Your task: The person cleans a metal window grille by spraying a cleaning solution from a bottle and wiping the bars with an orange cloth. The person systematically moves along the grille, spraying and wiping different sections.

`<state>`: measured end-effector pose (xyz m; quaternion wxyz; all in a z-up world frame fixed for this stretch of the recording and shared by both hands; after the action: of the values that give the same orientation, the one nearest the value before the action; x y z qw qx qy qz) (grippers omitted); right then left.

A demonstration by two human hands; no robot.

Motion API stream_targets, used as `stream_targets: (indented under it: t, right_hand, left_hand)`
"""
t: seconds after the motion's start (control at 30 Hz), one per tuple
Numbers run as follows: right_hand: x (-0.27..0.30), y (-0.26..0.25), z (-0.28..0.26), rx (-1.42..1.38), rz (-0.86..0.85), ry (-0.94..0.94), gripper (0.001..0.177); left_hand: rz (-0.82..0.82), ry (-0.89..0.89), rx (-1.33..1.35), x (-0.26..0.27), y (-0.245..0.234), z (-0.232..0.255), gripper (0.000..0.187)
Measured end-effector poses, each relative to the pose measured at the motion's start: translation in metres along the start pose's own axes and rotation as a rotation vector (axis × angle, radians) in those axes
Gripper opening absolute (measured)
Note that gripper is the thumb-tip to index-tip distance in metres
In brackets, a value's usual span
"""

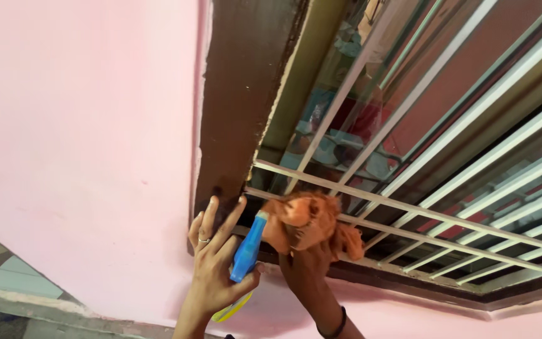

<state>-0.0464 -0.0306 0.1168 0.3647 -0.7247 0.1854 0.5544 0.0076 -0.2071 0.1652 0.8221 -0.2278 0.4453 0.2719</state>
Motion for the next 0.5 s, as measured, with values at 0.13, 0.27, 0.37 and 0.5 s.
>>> stream_targets:
  t: [0.13,0.27,0.37,0.5]
  right_hand:
    - [-0.009,0.027,-0.036,0.063,0.029,-0.194,0.046]
    - [-0.007,0.057,-0.047,-0.066,0.004,-0.243,0.043]
    - [0.014,0.077,-0.038,-0.093,-0.018,-0.213,0.043]
    - [0.052,0.099,-0.011,-0.141,-0.13,-0.15,0.043]
  left_hand:
    - [-0.032,0.001,0.016,0.001,-0.002,-0.004,0.032]
    - [-0.087,-0.015,0.036,0.002,-0.001,-0.013,0.028]
    - [-0.127,-0.014,0.055,0.008,0.0,-0.021,0.028]
    - [-0.168,0.013,0.036,0.012,0.011,-0.031,0.027]
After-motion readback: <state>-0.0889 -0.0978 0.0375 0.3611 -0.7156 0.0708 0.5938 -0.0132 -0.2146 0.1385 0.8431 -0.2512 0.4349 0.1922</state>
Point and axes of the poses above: each hand's wrist, its own x-axis away from the middle knuckle, its own y-axis out of the palm, z = x × y, the point moved 10 cm from there along -x, towards the middle knuckle, and after that the axes turned 15 degrees about z, right-handed, at the moved point
